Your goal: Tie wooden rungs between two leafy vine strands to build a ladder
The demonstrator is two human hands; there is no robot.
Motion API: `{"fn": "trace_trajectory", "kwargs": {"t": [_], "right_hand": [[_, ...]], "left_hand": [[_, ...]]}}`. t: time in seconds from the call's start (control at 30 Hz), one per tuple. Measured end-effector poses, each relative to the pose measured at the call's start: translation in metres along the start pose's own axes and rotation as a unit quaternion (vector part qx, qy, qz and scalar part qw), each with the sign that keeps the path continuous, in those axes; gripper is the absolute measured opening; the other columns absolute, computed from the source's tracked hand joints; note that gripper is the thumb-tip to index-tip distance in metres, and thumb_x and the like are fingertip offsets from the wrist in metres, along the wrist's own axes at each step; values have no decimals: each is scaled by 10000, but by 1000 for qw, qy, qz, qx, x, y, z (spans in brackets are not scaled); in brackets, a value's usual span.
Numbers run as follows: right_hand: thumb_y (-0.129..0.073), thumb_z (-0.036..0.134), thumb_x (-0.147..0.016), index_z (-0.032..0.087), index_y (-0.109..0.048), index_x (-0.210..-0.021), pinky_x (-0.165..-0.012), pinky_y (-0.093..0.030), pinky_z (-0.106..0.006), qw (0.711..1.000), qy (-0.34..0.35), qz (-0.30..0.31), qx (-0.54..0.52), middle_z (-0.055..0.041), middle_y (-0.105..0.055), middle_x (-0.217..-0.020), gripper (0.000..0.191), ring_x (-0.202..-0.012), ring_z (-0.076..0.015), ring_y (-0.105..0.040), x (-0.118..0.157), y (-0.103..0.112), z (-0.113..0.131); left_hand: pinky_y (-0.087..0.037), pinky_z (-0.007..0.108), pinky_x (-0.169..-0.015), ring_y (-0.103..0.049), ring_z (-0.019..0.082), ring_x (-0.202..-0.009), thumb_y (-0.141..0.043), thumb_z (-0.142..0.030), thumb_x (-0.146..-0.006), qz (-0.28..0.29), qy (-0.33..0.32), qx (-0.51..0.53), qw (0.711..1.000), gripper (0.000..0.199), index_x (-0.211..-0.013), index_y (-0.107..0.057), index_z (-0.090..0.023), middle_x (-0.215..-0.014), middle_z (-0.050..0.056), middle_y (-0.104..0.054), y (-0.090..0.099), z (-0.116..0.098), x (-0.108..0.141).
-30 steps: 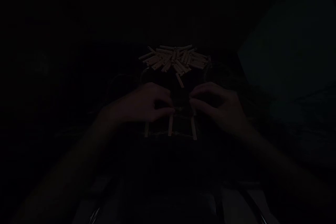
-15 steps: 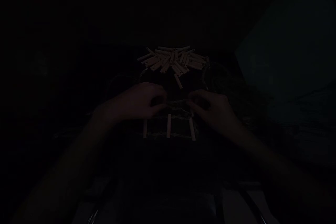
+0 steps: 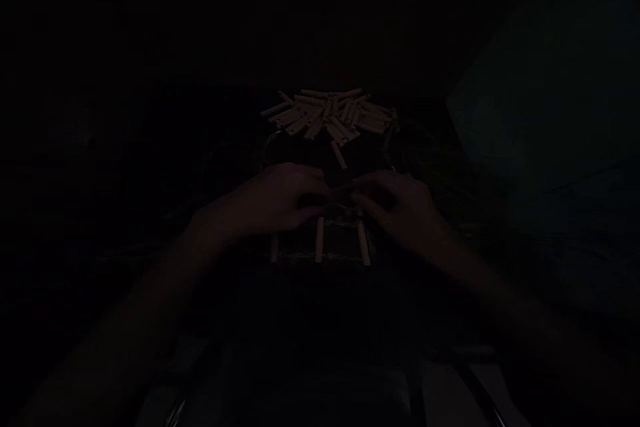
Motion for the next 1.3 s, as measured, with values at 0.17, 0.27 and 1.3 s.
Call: {"fn": "trace_trajectory", "kwargs": {"t": [0.17, 0.27, 1.3], "right_hand": [[-732, 230, -910, 203, -745, -1046, -789, -526, -314, 998, -18, 48, -38, -27, -787, -977, 139, -875, -199, -743, 0, 6, 3], [-749, 215, -894, 194, -743, -1026, -771, -524, -300, 995, -45, 66, -52, -16, -784, -935, 134, -847, -185, -738, -2, 8, 4], [-701, 237, -911, 213, -739, -1066, -697, -537, -259, 988, -66, 108, -85, -11, -788, -902, 161, -817, -180, -740, 0, 12, 7]], "left_hand": [[-477, 223, -737, -696, 143, -838, -720, -143, -880, 6, 40, 5, 999, 151, -1019, -758, -186, -957, -5, -767, 10, -1, 2], [-470, 213, -737, -693, 138, -841, -716, -131, -873, 21, 51, 14, 998, 129, -981, -759, -187, -951, -12, -767, 11, -2, 3], [-540, 253, -897, -694, 169, -981, -643, -125, -905, 40, 43, 40, 997, 209, -1028, -785, -216, -1057, 26, -738, 9, -5, 4]]}}
Point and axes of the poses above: each hand's wrist, its own x-axis away from the middle knuckle, its own y-axis out of the back of the hand, z = x × y, the point moved 4 cm from there along -x, towards the middle knuckle
